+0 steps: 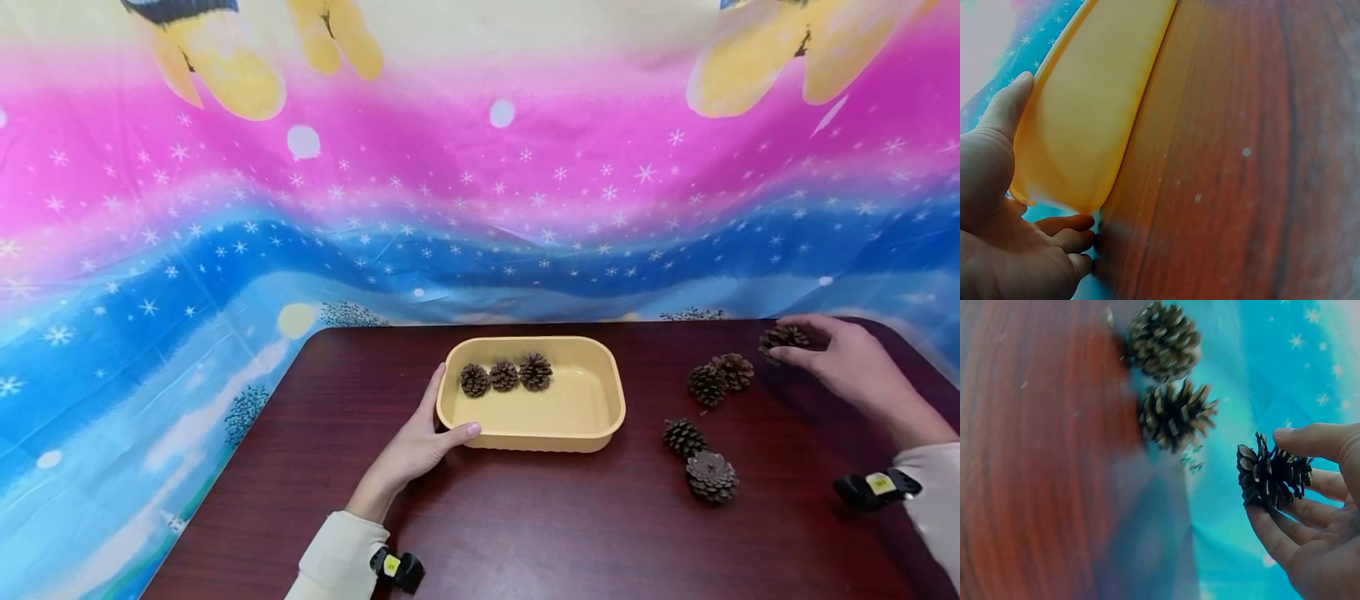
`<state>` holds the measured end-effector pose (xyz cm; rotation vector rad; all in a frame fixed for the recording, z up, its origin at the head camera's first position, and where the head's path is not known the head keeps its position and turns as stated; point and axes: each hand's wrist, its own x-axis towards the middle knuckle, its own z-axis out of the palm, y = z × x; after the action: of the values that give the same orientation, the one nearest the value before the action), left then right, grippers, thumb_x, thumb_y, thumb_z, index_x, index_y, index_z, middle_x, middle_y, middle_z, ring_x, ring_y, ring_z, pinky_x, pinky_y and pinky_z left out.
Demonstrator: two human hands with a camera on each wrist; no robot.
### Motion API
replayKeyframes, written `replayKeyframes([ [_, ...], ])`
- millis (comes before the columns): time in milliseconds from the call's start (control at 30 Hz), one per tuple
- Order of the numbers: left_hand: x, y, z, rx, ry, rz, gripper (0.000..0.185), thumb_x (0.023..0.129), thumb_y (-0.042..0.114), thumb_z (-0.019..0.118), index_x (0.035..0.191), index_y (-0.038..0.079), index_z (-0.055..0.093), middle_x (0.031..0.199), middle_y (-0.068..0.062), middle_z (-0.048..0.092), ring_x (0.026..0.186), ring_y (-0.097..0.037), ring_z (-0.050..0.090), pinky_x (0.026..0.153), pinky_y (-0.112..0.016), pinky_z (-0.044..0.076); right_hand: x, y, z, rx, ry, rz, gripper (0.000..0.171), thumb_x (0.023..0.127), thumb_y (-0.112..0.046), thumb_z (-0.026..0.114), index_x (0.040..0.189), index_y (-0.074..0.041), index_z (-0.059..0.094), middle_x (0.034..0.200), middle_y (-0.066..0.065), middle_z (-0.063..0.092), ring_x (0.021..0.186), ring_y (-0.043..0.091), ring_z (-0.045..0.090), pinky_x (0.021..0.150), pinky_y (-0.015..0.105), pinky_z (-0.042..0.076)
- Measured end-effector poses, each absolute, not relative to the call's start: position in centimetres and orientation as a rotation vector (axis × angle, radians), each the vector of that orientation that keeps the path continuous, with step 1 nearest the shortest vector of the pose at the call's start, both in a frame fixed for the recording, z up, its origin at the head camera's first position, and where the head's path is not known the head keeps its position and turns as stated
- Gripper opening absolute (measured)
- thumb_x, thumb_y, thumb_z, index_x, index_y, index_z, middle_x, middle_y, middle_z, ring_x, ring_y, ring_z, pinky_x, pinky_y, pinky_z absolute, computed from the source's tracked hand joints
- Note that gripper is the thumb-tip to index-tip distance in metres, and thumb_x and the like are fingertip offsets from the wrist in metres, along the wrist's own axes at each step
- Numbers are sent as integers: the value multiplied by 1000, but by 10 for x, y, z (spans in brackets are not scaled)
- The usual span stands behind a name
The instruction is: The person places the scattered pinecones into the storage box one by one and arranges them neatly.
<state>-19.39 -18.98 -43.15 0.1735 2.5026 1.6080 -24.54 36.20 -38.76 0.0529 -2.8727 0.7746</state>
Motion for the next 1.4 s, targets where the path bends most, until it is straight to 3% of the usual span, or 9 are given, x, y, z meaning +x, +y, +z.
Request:
replayKeyframes([
  [133, -194, -190, -432, 171, 2503, 1603, 110, 93, 33, 81, 170, 35, 3, 176, -9, 14, 162, -33, 15, 129, -61, 15, -245, 353, -376, 67, -2867, 763, 63, 102, -40, 67, 146, 3, 53, 135, 42, 54, 106, 55, 59, 74, 55, 46],
  [333, -194, -191, -433, 160, 2512, 1591, 110, 92, 35, 81, 170, 36, 4, 176, -8, 15, 162, -32, 15, 129, -61, 15, -243, 338, -363, 88, -2859, 786, 66, 103, -40, 67, 151, 1, 49, 145, 44, 47, 118, 61, 51, 87, 71, 41],
  [933, -194, -190, -431, 157, 2519, 1584, 108, 93, 34, 81, 170, 36, 4, 176, -8, 16, 161, -34, 17, 128, -62, 17, -235, 295, -340, 250, -2806, 847, 67, 100, -38, 71, 152, -2, 50, 156, 36, 42, 137, 64, 37, 102, 78, 31],
  [1167, -194, -190, -432, 167, 2511, 1592, 109, 93, 33, 81, 170, 35, 4, 176, -8, 15, 162, -33, 15, 129, -60, 15, -232, 274, -336, 261, -2789, 880, 63, 100, -34, 73, 149, -3, 50, 153, 37, 45, 127, 61, 48, 95, 75, 39],
  [1300, -195, -190, -433, 197, 2508, 1605, 109, 93, 31, 81, 170, 32, 3, 177, -9, 13, 162, -33, 14, 129, -60, 14, -231, 262, -335, 277, -2783, 886, 60, 100, -32, 73, 147, -3, 50, 152, 35, 47, 111, 53, 58, 87, 67, 45],
  [1400, -196, -190, -434, 204, 2507, 1607, 109, 93, 31, 81, 170, 31, 3, 177, -10, 13, 162, -33, 13, 129, -60, 14, -230, 254, -333, 288, -2778, 893, 58, 99, -32, 74, 146, -4, 52, 143, 32, 55, 90, 39, 66, 76, 53, 50],
])
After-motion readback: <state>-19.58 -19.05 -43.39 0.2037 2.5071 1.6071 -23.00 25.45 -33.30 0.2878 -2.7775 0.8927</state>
